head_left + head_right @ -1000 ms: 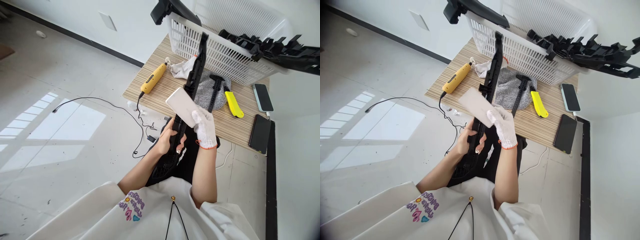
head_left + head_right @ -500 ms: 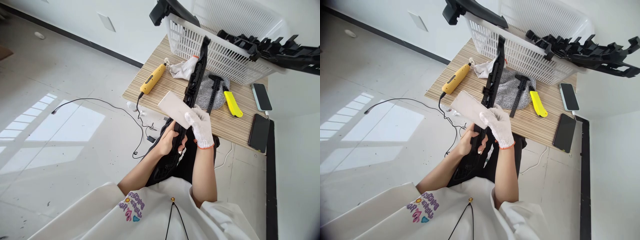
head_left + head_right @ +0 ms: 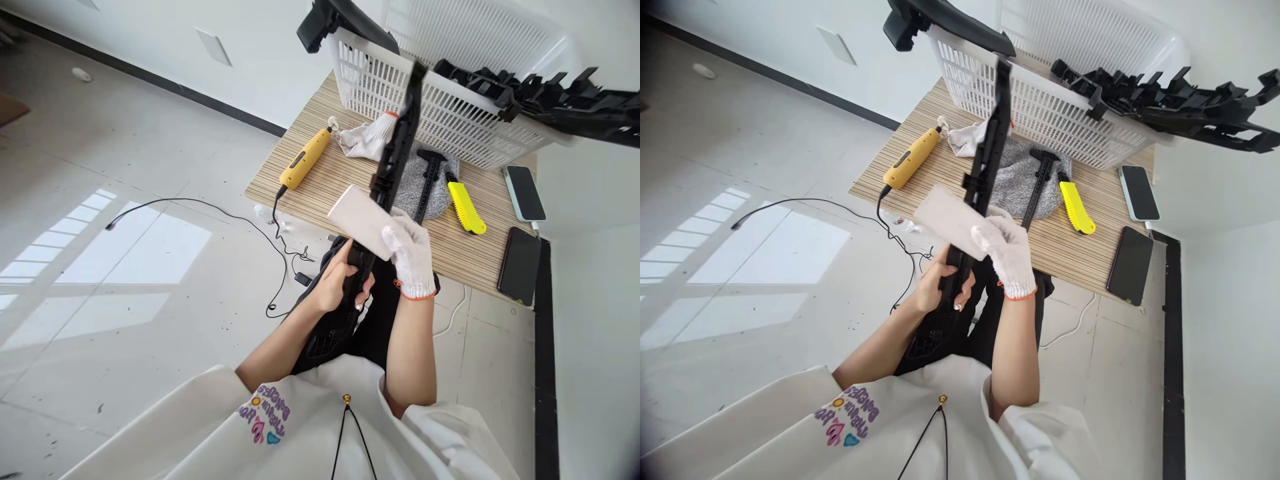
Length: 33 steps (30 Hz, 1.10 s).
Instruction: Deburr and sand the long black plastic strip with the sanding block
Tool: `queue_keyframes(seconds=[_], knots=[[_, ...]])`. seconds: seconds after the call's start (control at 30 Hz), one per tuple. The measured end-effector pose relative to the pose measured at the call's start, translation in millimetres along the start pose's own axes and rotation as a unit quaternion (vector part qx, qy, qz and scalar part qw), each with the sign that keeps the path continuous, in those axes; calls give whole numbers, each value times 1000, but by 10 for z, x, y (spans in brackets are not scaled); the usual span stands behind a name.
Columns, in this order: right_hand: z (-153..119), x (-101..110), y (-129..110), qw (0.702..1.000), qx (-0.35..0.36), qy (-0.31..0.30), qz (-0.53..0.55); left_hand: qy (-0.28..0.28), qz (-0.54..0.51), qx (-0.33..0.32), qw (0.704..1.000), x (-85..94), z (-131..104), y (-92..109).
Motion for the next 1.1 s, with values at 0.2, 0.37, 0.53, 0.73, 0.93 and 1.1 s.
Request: queue_keyframes(seconds=[0.2,0.37,0.53,0.73,0.93,1.1], knots=[[-3,-10,11,1000,4,-22,7,-11,-20,8,1000,10,2,-11],[1,75,34,999,24,-1,24,-11,-1,2,1000,2,-12,9],[4,39,62,998,44,-3,50,-6,-1,11,1000,-17,-8,-2],[5,59,21,1000,27,-7,9,-4,5,11,1000,6,-7,-26],[-19,-52,-12,997,-35,-65,4,35,64,53,996,-24,-5,-45],[-29,-111,3,994,-61,-64,60,55,45,34,997,-9,8,-90]])
Point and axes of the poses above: each hand's wrist, its own z-axis towards the middle knuckle, its own x-axis out of the back of the hand, y = z × x, the point moved 5 cm from there along z, towards the middle knuckle, and after that the axes turned 15 degrees about x, right-handed, at the moved point
